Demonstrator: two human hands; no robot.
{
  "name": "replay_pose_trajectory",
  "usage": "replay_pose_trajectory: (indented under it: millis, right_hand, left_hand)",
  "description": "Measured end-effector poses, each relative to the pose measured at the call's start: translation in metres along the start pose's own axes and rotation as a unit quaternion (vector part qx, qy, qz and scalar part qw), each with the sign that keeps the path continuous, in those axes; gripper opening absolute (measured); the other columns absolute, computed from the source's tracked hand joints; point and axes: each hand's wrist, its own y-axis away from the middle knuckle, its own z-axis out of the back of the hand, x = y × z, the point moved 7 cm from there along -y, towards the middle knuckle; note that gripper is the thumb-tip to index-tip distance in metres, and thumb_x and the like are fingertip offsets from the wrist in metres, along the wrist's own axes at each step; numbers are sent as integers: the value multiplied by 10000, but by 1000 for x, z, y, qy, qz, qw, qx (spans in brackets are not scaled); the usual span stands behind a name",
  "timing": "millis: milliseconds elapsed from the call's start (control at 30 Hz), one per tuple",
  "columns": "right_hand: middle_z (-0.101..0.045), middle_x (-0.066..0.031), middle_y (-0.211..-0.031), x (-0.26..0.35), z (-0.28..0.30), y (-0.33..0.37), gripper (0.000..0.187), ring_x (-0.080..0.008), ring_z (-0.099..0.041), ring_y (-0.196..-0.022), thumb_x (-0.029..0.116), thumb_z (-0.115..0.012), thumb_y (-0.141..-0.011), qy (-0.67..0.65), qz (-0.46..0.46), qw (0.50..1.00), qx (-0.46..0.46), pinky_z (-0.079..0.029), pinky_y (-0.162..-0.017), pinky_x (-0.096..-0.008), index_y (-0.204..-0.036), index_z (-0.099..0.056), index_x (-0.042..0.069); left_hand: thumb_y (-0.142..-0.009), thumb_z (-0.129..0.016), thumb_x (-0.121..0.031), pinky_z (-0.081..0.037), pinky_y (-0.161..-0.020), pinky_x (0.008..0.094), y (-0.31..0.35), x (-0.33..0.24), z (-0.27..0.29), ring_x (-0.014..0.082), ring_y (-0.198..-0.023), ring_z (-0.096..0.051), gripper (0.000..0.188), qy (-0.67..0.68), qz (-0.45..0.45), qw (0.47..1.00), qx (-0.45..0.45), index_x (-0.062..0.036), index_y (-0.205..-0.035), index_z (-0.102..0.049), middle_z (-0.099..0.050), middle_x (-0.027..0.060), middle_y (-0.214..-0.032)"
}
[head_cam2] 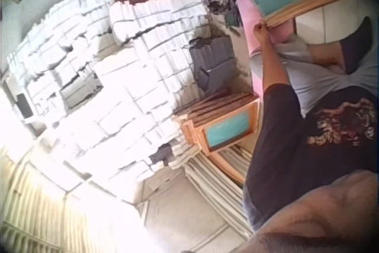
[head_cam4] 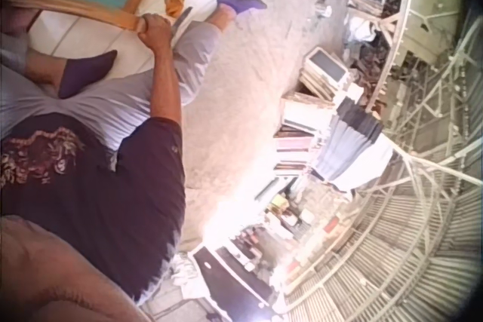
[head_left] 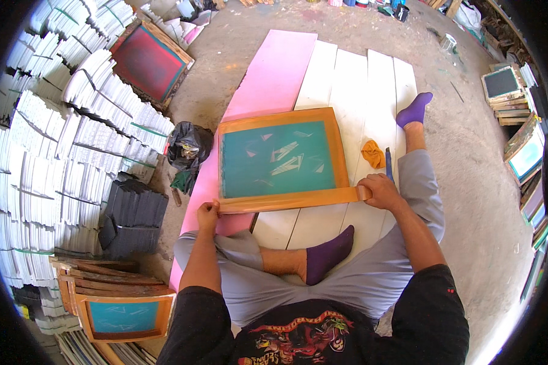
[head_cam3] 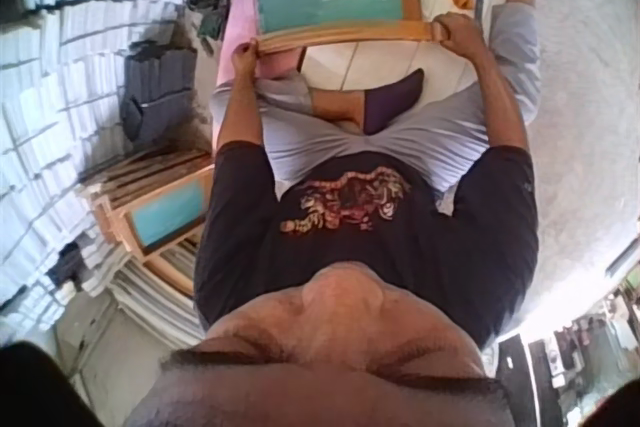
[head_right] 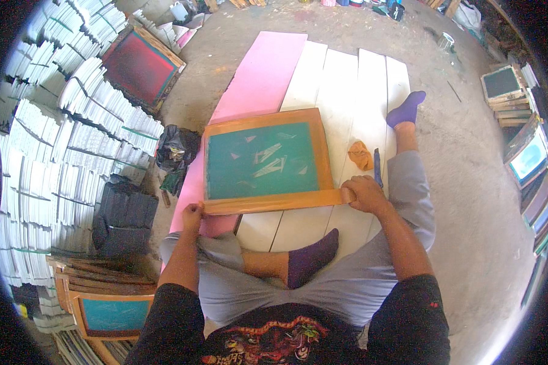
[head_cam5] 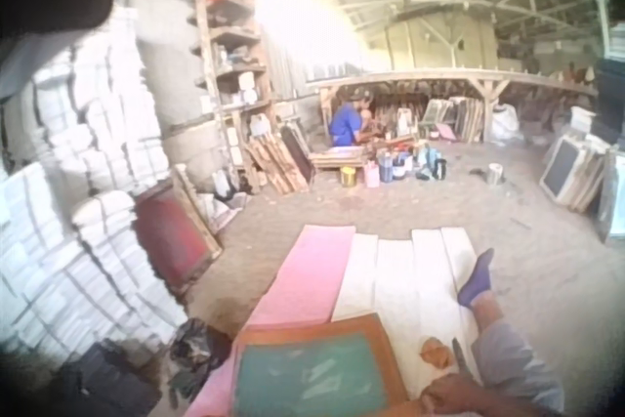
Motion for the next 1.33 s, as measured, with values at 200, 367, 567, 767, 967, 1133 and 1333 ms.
replay_pose_trajectory:
  millis: [200, 367, 567, 767, 967, 1133, 1333]
  right_hand:
    - [-689, -102, -1022, 11, 2, -7, 356, -312, -645, -1014, 173, -765, -694, 18, -9, 1000, 8, -471, -913, -446, -1042, -702, 135]
    - [-690, -110, -911, -2, 8, -3, 391, -314, -654, -912, 232, -817, -653, 4, -53, 998, -22, -480, -871, -426, -992, -674, 99]
    - [-702, -143, -948, -21, 8, 4, 466, -333, -661, -949, 246, -858, -620, -157, -96, 983, -25, -510, -834, -447, -1007, -670, 68]
    - [-703, -144, -1028, -7, 23, 3, 446, -324, -671, -986, 207, -847, -651, 15, -16, 1000, 7, -521, -834, -467, -1039, -679, 66]
    - [-696, -133, -1049, -19, 20, 9, 646, -325, -664, -984, 346, -956, -558, -165, -86, 982, -16, -513, -880, -418, -1076, -687, 71]
    - [-706, -110, -1061, -19, 27, 12, 709, -294, -656, -1047, 410, -962, -532, -183, -63, 981, -11, -500, -929, -418, -1102, -710, 72]
    - [-713, -95, -1080, -6, 28, 10, 676, -247, -655, -1058, 441, -930, -583, -22, -59, 998, 25, -438, -1014, -382, -1127, -720, 98]
  left_hand:
    - [-969, -703, -240, -475, -517, 293, -4, 13, 4, 138, -577, -573, 272, -26, -56, 998, -22, 24, -918, -659, -631, 57, -731]
    - [-973, -700, -240, -475, -522, 284, -15, 27, 3, 130, -584, -575, 277, 64, -24, 998, -7, 29, -941, -646, -620, 46, -727]
    - [-960, -712, -200, -479, -522, 268, -14, 33, 2, 127, -583, -578, 235, 79, 14, 997, -10, 28, -943, -658, -630, 50, -738]
    - [-951, -712, -181, -478, -504, 279, -7, 27, 16, 136, -569, -585, 226, 27, 3, 998, -51, 41, -932, -672, -656, 72, -752]
    - [-942, -723, -198, -477, -485, 298, -15, 38, 28, 142, -553, -587, 248, -3, -15, 994, -104, 44, -920, -675, -662, 84, -732]
    - [-936, -734, -226, -478, -483, 309, -15, 31, 19, 148, -554, -589, 262, -60, -25, 992, -110, 29, -912, -682, -656, 89, -723]
    - [-936, -730, -293, -551, -685, 402, -44, 79, 25, 299, -709, -677, 284, -134, -54, 982, -118, -10, -943, -703, -725, 124, -830]
